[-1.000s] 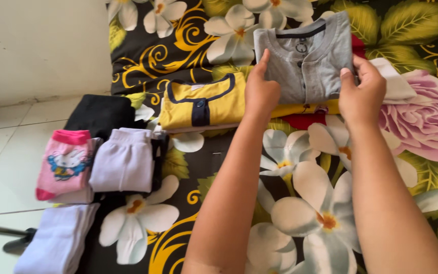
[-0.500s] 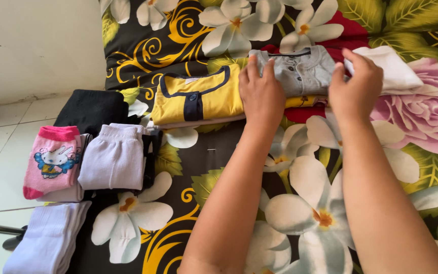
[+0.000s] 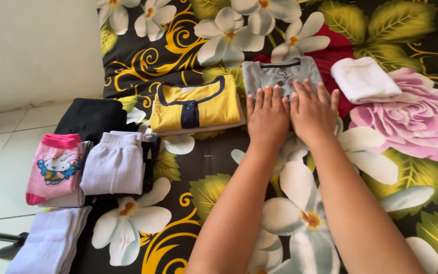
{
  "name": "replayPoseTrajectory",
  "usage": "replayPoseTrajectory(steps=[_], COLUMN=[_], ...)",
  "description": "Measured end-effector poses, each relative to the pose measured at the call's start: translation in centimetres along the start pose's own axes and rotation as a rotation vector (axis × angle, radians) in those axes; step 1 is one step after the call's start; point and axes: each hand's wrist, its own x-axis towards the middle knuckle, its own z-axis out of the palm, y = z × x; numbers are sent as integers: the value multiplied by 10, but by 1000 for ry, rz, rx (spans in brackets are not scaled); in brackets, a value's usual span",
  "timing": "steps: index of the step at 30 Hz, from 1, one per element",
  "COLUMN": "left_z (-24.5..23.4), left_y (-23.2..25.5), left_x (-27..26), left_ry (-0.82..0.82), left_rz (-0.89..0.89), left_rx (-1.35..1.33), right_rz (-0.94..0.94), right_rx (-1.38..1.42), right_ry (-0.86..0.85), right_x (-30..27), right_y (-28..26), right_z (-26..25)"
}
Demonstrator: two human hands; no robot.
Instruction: The person folds a gray short-sleeved shirt, a dark patterned garment, and an orange garment by hand, placing each folded item on a floral-patterned bed next to other folded clothes. The person retrieves items from a green laundry basket and arranges them neatly on the bed.
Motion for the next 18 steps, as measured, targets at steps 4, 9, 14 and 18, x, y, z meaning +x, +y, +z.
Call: replayPoseTrajectory(steps=[4,9,14,18], left_z=[6,6,2,4], left_y=[-2,-3,-3,-2], left_x=[-1,-5,-5,-9], left_ry=[-19,-12,-21,-18], left_rz=[21,32,43,49], left_rx=[45,42,74,96], right_rz=[15,30,26,14], right_rx=[-5,-23,-27,-30], right_ry=[-18,-22,-35,-23], right_x=[-2,-5,-6,-9], right_y=[2,3,6,7], right_z=[5,13,19,21])
